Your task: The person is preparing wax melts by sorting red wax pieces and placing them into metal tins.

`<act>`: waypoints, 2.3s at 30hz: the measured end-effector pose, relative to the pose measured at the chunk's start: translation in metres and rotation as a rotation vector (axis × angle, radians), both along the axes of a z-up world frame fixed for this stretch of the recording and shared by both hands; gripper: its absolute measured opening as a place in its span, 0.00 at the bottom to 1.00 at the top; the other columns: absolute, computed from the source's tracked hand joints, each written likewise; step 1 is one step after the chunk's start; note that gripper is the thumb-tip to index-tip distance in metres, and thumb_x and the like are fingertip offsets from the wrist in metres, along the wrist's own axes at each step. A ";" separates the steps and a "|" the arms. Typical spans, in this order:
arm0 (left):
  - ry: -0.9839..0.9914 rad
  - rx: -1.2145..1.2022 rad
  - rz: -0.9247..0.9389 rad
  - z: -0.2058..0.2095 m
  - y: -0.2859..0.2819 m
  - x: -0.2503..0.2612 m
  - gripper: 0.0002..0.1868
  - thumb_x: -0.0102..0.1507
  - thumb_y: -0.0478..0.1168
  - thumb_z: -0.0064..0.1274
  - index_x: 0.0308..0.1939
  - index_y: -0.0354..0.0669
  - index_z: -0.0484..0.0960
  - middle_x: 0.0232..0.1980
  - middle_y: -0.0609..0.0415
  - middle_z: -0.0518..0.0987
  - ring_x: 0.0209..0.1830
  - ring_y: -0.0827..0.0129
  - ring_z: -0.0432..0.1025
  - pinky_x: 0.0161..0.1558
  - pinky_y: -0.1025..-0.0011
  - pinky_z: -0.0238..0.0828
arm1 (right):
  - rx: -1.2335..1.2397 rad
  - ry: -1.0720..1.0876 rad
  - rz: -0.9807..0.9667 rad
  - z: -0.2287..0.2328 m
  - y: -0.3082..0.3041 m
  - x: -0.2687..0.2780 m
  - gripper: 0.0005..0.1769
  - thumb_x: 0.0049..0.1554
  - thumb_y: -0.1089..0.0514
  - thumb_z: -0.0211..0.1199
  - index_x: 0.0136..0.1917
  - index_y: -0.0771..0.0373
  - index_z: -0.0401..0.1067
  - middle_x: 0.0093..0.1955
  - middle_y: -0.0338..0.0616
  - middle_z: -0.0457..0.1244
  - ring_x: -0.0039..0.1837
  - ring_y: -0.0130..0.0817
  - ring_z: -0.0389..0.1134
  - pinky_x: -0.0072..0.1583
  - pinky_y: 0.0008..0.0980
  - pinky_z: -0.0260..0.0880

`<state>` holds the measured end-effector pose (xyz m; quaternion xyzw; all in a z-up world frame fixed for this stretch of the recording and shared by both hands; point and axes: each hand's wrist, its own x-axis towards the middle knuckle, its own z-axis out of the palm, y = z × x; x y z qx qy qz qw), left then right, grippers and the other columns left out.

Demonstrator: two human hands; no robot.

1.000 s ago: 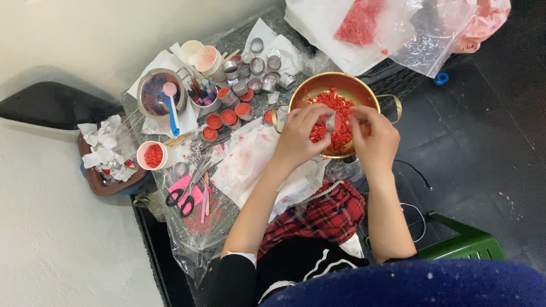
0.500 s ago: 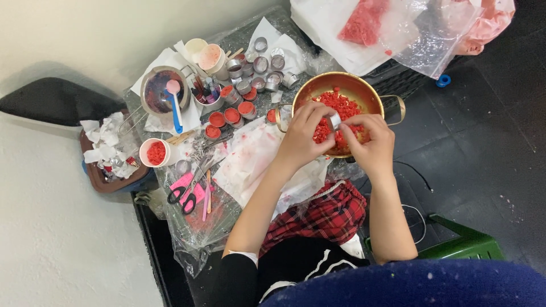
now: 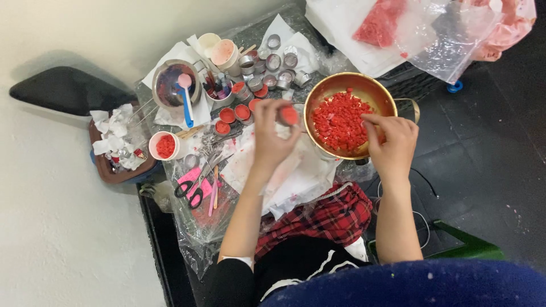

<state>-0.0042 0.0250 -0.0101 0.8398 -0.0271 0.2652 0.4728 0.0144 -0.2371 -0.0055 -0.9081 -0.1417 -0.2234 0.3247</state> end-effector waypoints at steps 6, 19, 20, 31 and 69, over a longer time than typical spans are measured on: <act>0.046 -0.040 0.199 -0.036 0.091 -0.014 0.26 0.57 0.37 0.67 0.57 0.41 0.74 0.55 0.50 0.73 0.54 0.62 0.73 0.58 0.65 0.73 | 0.043 -0.011 0.000 0.004 0.006 0.001 0.10 0.61 0.59 0.73 0.57 0.54 0.81 0.51 0.37 0.71 0.60 0.37 0.68 0.70 0.41 0.57; 0.249 0.219 0.168 -0.081 0.030 0.033 0.37 0.55 0.44 0.66 0.67 0.47 0.69 0.57 0.53 0.83 0.48 0.54 0.79 0.42 0.60 0.76 | 0.024 0.006 0.005 0.001 0.010 -0.002 0.05 0.64 0.60 0.69 0.55 0.55 0.80 0.58 0.38 0.71 0.66 0.39 0.67 0.72 0.44 0.56; 0.314 0.234 0.192 -0.081 0.027 0.036 0.36 0.56 0.45 0.66 0.67 0.48 0.70 0.56 0.52 0.82 0.47 0.54 0.79 0.41 0.59 0.75 | 0.020 -0.019 0.001 0.001 0.009 -0.002 0.05 0.64 0.61 0.69 0.54 0.55 0.80 0.58 0.38 0.71 0.66 0.39 0.67 0.71 0.42 0.57; 0.306 0.414 0.196 -0.104 0.026 0.041 0.34 0.60 0.44 0.64 0.69 0.45 0.69 0.59 0.48 0.80 0.38 0.54 0.79 0.38 0.58 0.76 | 0.100 -0.005 0.022 0.015 0.008 -0.012 0.10 0.65 0.65 0.66 0.59 0.58 0.80 0.55 0.38 0.72 0.57 0.33 0.70 0.67 0.36 0.58; 0.044 0.421 0.131 -0.016 0.046 -0.117 0.16 0.64 0.35 0.60 0.54 0.57 0.87 0.44 0.69 0.85 0.52 0.72 0.74 0.71 0.54 0.46 | 0.044 -0.093 0.035 -0.007 0.029 -0.049 0.17 0.66 0.66 0.66 0.68 0.59 0.77 0.66 0.40 0.70 0.74 0.42 0.65 0.75 0.42 0.60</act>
